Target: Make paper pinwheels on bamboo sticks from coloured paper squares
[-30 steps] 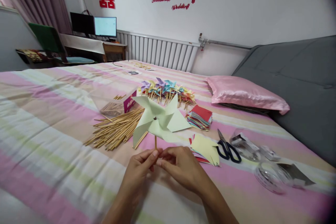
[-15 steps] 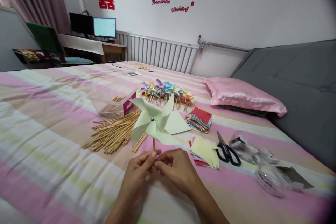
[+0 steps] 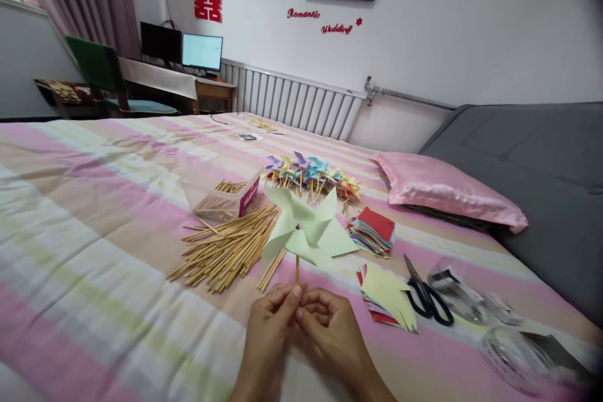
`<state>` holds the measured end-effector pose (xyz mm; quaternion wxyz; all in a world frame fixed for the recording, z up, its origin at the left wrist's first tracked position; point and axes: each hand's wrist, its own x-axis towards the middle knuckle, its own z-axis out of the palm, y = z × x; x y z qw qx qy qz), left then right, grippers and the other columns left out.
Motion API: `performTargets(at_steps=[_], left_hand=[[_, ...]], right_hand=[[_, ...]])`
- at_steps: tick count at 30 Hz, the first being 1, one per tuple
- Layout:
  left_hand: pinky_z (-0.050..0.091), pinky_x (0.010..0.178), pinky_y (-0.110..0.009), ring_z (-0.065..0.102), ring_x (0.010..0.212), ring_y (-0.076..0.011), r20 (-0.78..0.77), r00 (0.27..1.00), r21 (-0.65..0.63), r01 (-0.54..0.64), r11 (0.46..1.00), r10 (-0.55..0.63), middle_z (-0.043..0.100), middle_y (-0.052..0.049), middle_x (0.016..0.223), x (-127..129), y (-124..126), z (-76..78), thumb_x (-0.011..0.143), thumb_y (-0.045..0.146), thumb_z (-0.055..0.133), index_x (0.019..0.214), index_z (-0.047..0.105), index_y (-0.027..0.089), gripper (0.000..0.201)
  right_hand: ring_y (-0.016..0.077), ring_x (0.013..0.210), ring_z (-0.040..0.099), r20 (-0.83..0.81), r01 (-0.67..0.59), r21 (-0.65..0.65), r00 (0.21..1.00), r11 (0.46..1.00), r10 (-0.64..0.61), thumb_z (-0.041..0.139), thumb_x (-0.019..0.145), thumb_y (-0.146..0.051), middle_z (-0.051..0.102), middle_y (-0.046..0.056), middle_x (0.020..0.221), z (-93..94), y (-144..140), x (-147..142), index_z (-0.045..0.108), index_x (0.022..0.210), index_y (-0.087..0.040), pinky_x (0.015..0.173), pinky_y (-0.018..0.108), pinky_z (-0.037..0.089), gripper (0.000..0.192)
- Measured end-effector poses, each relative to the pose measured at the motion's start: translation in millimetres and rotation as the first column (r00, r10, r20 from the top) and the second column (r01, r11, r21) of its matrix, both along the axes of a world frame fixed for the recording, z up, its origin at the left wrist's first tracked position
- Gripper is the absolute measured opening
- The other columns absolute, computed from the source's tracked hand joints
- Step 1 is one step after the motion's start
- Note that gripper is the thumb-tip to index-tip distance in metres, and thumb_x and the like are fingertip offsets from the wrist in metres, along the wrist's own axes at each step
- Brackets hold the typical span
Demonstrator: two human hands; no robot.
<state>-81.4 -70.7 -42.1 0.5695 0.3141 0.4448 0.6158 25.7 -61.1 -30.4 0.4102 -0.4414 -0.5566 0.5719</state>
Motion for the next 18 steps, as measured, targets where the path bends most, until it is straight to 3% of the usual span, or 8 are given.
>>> performTargets(at_steps=[3, 6, 10, 14, 18], left_hand=[[0.041, 0.056, -0.023, 0.052, 0.063, -0.0142, -0.013, 1.0, -0.006, 0.002, 1.0, -0.003, 0.061, -0.006, 0.069, -4.4, 1.7, 0.2, 0.065, 0.041, 0.072, 0.072, 0.074, 0.012, 0.03], [0.044, 0.059, -0.026, 0.056, 0.067, -0.0173, -0.06, 0.998, -0.027, -0.002, 1.0, 0.0, 0.066, -0.01, 0.081, -10.2, 3.1, 1.1, 0.063, 0.044, 0.073, 0.087, 0.074, 0.012, 0.04], [0.044, 0.062, -0.028, 0.056, 0.068, -0.0176, -0.262, 0.964, 0.027, -0.032, 0.999, 0.038, 0.066, -0.011, 0.088, -12.3, 2.6, -0.3, 0.067, 0.045, 0.068, 0.096, 0.072, 0.014, 0.043], [0.043, 0.064, -0.03, 0.052, 0.062, -0.016, -0.478, 0.875, 0.116, -0.018, 0.993, 0.072, 0.062, -0.009, 0.083, 2.1, -4.3, -5.8, 0.076, 0.037, 0.058, 0.093, 0.071, 0.017, 0.029], [0.042, 0.065, -0.031, 0.054, 0.064, -0.0175, -0.608, 0.791, 0.132, 0.179, 0.975, -0.064, 0.061, -0.01, 0.084, 25.0, -13.9, -19.2, 0.077, 0.028, 0.052, 0.096, 0.07, 0.017, 0.029]], right_hand=[[0.017, 0.063, 0.065, -0.027, 0.057, -0.002, 0.998, 0.998, -0.057, 0.072, 0.068, -0.042, 0.068, 0.007, 0.071, -3.8, -2.6, -7.1, 0.063, 0.076, -0.013, 0.061, 0.026, 0.05, 0.032], [0.0165, 0.06, 0.063, -0.049, 0.129, -0.002, 0.99, 0.992, -0.129, 0.072, 0.067, -0.044, 0.068, 0.006, 0.066, -5.5, -2.3, -10.1, 0.065, 0.075, -0.013, 0.059, 0.026, 0.049, 0.033], [0.0142, 0.056, 0.06, -0.019, 0.315, -0.009, 0.949, 0.949, -0.316, 0.075, 0.065, -0.04, 0.066, 0.004, 0.061, -2.0, 13.5, 2.1, 0.067, 0.079, -0.012, 0.056, 0.024, 0.047, 0.032], [0.0104, 0.06, 0.06, -0.126, 0.556, -0.029, 0.822, 0.831, -0.555, 0.08, 0.057, -0.032, 0.067, 0.002, 0.067, 5.7, 57.5, 27.3, 0.069, 0.082, -0.012, 0.054, 0.018, 0.047, 0.034], [0.0077, 0.054, 0.059, -0.176, 0.75, -0.066, 0.641, 0.658, -0.747, 0.077, 0.055, -0.02, 0.065, 0.0, 0.06, 15.4, 116.6, 48.0, 0.068, 0.073, -0.01, 0.049, 0.014, 0.046, 0.023]])
